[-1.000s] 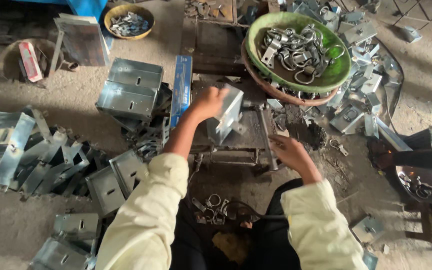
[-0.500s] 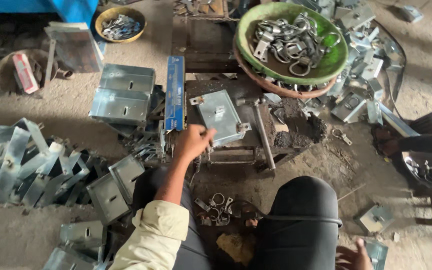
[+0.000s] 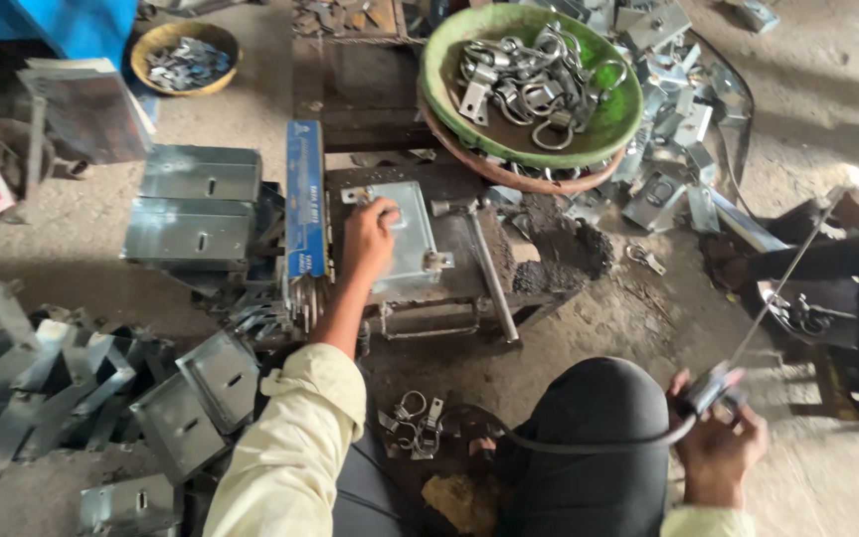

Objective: The person assembles metal boxes by placing small hinges or rings onto a metal frame, striking them with a hammer, and then using a welding rod and clamp to weld the components together.

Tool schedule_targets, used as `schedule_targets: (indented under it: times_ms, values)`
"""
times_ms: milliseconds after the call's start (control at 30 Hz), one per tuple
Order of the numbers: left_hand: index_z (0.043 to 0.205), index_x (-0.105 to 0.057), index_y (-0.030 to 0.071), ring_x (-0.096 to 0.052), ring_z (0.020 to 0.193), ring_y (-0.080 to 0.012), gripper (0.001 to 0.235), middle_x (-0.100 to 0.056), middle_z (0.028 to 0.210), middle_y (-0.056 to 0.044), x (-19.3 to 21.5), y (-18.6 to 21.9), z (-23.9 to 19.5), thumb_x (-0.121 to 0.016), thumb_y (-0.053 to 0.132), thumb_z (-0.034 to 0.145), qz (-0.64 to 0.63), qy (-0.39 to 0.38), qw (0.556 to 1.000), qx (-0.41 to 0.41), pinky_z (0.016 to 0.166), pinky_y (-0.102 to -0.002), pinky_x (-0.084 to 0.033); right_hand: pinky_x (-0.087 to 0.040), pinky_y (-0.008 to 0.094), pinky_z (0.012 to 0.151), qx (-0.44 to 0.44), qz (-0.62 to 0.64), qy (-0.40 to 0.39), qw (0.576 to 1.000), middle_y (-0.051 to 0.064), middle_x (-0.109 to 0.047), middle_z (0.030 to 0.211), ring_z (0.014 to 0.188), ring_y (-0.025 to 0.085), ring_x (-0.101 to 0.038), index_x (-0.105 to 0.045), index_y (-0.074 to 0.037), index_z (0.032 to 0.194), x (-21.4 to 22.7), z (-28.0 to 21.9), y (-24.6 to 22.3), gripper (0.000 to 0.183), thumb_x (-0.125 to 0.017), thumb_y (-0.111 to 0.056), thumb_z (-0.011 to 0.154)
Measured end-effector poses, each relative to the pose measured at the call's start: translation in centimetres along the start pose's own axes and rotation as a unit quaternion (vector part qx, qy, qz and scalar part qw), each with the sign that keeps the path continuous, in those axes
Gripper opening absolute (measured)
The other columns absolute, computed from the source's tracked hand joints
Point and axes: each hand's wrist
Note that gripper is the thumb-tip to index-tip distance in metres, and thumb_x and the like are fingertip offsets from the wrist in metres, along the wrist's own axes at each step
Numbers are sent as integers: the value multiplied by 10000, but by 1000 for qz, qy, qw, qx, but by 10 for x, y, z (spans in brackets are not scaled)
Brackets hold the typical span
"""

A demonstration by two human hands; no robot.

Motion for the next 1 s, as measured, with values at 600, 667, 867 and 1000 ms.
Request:
schedule_targets:
  times_ms: [600,667,867,1000]
  values:
    - [1182,-640,66,-733,996,-351,223,-738,1025,-183,13,14,-1,-687,72,964,-65,13,997,26,772,-395,-577,-516,489,889,421,-731,-32,537,238,-537,1233,1101,409,-590,-419,-41,1447,-193,-136,97,911,-913,-220,702]
    - [1113,-670,64,-744,975,-340,170,-752,1006,-169,16,12,-1,-714,79,950,-55,31,998,9,799,-391,-578,-524,492,876,408,-741,-26,533,240,-542,1250,1107,418,-599,-435,-45,1452,-191,-139,95,902,-907,-224,705]
    - [1003,-763,58,-714,920,-341,160,-755,990,-152,18,9,-3,-789,100,851,-18,64,998,-21,830,-394,-550,-518,490,956,463,-706,-56,533,226,-529,1271,1161,381,-580,-392,-51,1456,-179,-135,89,942,-931,-154,691]
    - [986,-795,78,-707,924,-351,168,-766,961,-140,17,10,-3,-822,119,825,38,102,992,-61,851,-413,-538,-509,329,894,444,-563,-106,689,162,-535,1341,1133,217,-580,-284,-74,1447,-171,-120,77,859,-898,-41,847]
Point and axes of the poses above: each hand's wrist, its own z-axis towards the middle knuckle, its own x-axis out of the back of the hand, y = z × x
